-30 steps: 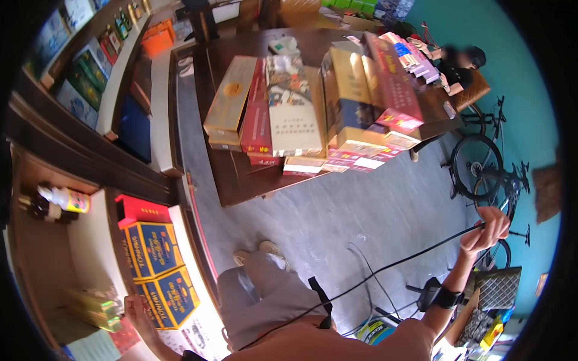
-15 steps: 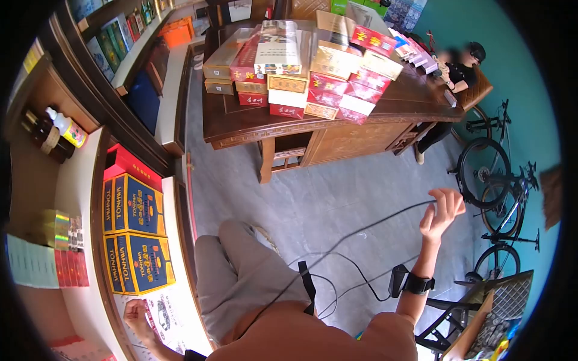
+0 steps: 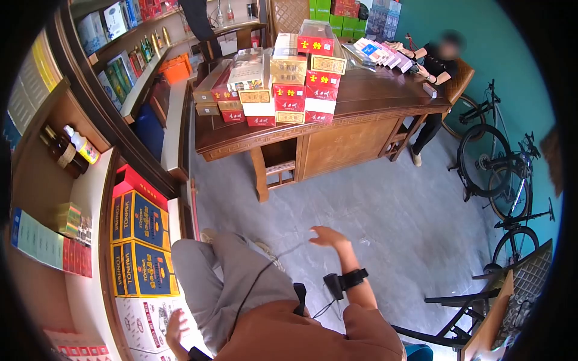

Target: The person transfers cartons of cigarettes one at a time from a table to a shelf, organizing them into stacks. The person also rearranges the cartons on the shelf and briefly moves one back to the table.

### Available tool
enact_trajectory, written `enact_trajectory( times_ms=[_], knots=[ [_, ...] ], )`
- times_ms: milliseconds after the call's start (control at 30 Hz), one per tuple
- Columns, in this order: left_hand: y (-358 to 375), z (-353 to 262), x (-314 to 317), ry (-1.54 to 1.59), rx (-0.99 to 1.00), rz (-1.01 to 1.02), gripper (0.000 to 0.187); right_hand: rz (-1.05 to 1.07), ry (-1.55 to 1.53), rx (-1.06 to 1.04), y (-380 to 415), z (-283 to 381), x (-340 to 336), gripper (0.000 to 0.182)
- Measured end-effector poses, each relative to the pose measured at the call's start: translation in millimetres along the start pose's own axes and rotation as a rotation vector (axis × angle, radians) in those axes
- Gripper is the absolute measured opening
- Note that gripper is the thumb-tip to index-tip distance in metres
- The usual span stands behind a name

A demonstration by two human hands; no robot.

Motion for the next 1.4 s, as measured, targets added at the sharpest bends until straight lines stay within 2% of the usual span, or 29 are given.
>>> enact_trajectory(
  times_ms=[67, 133, 167, 267, 300, 333, 400, 467, 500, 567, 600, 633, 667, 733, 800, 867, 933, 1000, 1067, 1233, 1267, 1367, 1400],
  knots=[
    [-9, 45, 13, 0.068, -0.147, 0.193, 0.057, 0.025, -0.118, -0.071, -14, 31, 13, 0.046],
    [-34, 103, 17, 0.049, -0.286, 0.293, 0.066, 0.087, -0.181, -0.079, -22, 66, 20, 0.044],
    [-31, 103, 17, 0.061, -0.288, 0.287, 0.066, 0.095, -0.174, -0.088, -27, 79, 23, 0.044],
    [-6, 113, 21, 0.059, -0.102, 0.279, 0.069, 0.146, -0.091, -0.148, -43, 106, 37, 0.042],
    [12, 79, 21, 0.017, -0.077, 0.379, 0.070, 0.146, -0.104, -0.227, -51, 109, 43, 0.042],
    [38, 49, 21, 0.028, -0.106, 0.342, 0.075, 0.162, -0.121, -0.321, -62, 114, 52, 0.042],
    [30, 77, 16, 0.092, 0.016, 0.420, 0.087, 0.194, -0.100, -0.441, -79, 118, 66, 0.041],
    [51, 51, 18, 0.094, 0.023, 0.419, 0.098, 0.292, -0.125, -0.338, -80, 142, 65, 0.041],
    [53, 52, 19, 0.087, -0.005, 0.415, 0.099, 0.338, -0.113, -0.376, -83, 157, 67, 0.041],
    [55, 57, 18, 0.084, -0.025, 0.401, 0.098, 0.431, 0.053, -0.270, -87, 175, 70, 0.041],
    [55, 59, 20, 0.046, -0.034, 0.422, 0.097, 0.448, 0.061, -0.281, -95, 183, 75, 0.041],
    [56, 62, 21, 0.077, -0.032, 0.393, 0.087, 0.433, 0.062, -0.454, -104, 195, 82, 0.041],
    [58, 64, 21, 0.089, -0.041, 0.386, 0.087, 0.415, 0.057, -0.623, -111, 210, 88, 0.042],
    [60, 64, 18, 0.142, -0.018, 0.395, 0.085, 0.388, -0.043, -0.746, -121, 259, 97, 0.046],
    [51, 85, 19, 0.029, 0.041, 0.341, 0.083, 0.359, -0.241, -0.829, -127, 322, 102, 0.050],
    [50, 99, 22, 0.105, 0.041, 0.320, 0.080, 0.424, -0.504, -0.787, -130, 389, 107, 0.055],
    [56, 100, 23, 0.095, 0.040, 0.284, 0.078, 0.538, -0.649, -0.838, -143, 446, 118, 0.056],
    [65, 98, 22, 0.078, 0.041, 0.245, 0.078, 0.700, -0.891, -0.611, -145, 503, 122, 0.059],
    [76, 99, 23, 0.140, -0.011, 0.265, 0.075, 0.746, -0.996, -0.555, -148, 548, 127, 0.067],
    [96, 105, 30, 0.184, -0.096, 0.174, 0.069, 0.689, -1.285, -0.391, -180, 633, 152, 0.084],
    [94, 117, 35, 0.232, -0.128, 0.150, 0.069, 0.688, -1.318, -0.383, -169, 642, 149, 0.075],
    [83, 149, 50, 0.357, -0.126, 0.075, 0.067, 0.844, -1.195, -0.732, -210, 652, 190, 0.062],
    [86, 147, 52, 0.436, -0.103, 0.063, 0.064, 0.645, -1.260, -0.559, -199, 660, 184, 0.065]
  ],
)
Point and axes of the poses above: each hand's wrist, its own y-axis away from the middle knuckle, its own x-axis out of the palm, z = x × y, the point moved 1 cm from there along -y, towards the middle knuckle, and after that the axes turned 7 degrees about -y, right-handed, at the moved point
